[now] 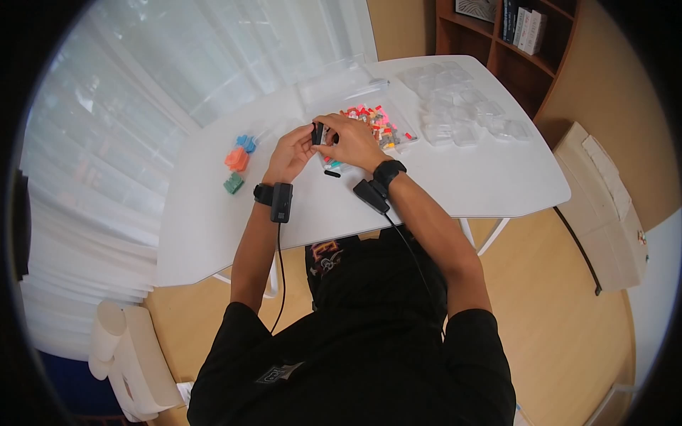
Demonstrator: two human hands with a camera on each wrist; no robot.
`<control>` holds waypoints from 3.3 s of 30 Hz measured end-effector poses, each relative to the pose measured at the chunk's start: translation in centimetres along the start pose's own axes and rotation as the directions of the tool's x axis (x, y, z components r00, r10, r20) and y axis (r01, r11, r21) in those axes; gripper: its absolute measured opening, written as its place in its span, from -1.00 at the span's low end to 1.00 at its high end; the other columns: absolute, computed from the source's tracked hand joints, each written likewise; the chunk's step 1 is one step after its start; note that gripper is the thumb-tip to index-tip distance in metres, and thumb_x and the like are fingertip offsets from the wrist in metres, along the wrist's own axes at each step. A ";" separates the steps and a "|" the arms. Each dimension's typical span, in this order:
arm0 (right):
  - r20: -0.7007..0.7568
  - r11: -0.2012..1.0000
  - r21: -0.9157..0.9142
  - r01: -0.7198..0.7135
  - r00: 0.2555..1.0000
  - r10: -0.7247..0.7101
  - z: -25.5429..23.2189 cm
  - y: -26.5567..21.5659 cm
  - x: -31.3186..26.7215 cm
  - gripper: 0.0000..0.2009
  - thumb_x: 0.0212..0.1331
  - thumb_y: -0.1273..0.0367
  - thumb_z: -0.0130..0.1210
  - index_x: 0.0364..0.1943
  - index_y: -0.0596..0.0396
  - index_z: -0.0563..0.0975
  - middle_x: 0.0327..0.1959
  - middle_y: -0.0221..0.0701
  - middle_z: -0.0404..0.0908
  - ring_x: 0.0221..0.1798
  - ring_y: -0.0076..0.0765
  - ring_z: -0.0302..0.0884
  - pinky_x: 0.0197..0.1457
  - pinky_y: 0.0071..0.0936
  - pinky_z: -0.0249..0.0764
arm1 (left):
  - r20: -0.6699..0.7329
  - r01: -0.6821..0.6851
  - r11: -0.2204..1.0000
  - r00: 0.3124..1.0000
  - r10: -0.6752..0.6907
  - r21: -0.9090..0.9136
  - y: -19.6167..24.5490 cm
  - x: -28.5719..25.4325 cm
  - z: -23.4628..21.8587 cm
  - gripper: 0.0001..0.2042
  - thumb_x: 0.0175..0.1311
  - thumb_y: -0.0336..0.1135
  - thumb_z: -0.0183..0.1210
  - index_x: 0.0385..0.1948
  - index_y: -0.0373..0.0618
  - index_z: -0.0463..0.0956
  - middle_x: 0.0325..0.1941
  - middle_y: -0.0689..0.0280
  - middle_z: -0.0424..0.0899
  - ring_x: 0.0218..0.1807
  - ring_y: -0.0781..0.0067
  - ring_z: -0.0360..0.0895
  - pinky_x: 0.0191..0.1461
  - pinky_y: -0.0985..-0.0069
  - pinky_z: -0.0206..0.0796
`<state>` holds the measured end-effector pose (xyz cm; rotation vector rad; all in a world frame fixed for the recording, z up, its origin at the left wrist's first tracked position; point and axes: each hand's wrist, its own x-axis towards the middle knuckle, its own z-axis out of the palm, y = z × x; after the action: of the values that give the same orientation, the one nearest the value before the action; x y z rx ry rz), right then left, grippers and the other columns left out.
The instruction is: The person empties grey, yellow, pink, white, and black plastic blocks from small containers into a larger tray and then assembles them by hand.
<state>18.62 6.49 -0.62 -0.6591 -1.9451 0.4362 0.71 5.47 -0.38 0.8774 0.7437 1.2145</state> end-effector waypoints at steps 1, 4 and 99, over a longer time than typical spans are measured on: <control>0.000 1.000 0.000 0.001 1.000 -0.001 0.0 0.0 0.0 -0.48 -0.21 0.34 0.34 -0.03 0.12 0.52 -0.25 -0.33 0.61 -0.41 -0.42 0.58 -0.15 -0.46 0.51 | 0.001 -0.001 1.000 1.000 0.001 0.000 0.0 -0.1 0.1 -0.86 0.27 -0.36 0.09 -0.22 -0.19 0.51 -0.21 0.32 0.61 -0.18 0.56 0.52 -0.13 0.59 0.35; -0.003 1.000 -0.001 0.011 1.000 -0.011 -0.1 -0.2 0.1 -0.50 -0.21 0.34 0.34 -0.05 0.11 0.53 -0.25 -0.34 0.61 -0.42 -0.41 0.58 -0.14 -0.45 0.50 | 0.003 -0.013 1.000 1.000 0.013 0.000 0.1 -0.3 0.2 -0.86 0.28 -0.37 0.09 -0.21 -0.18 0.51 -0.22 0.33 0.61 -0.18 0.55 0.53 -0.14 0.58 0.36; -0.107 0.997 0.045 0.065 0.992 -0.060 -0.7 -0.6 0.1 -0.43 -0.25 0.40 0.42 0.02 -0.08 0.56 -0.49 -0.43 0.58 -0.54 -0.58 0.43 -0.39 -0.61 0.41 | 0.280 0.021 0.999 0.960 -0.008 -0.043 0.1 -0.1 -0.6 -0.72 0.35 -0.31 -0.03 -0.04 -0.33 0.40 -0.04 0.21 0.52 -0.06 0.45 0.45 0.10 0.42 0.28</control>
<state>19.03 6.08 0.12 -0.5773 -1.8438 0.4009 0.11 5.50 -0.58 0.9798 0.4918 1.0621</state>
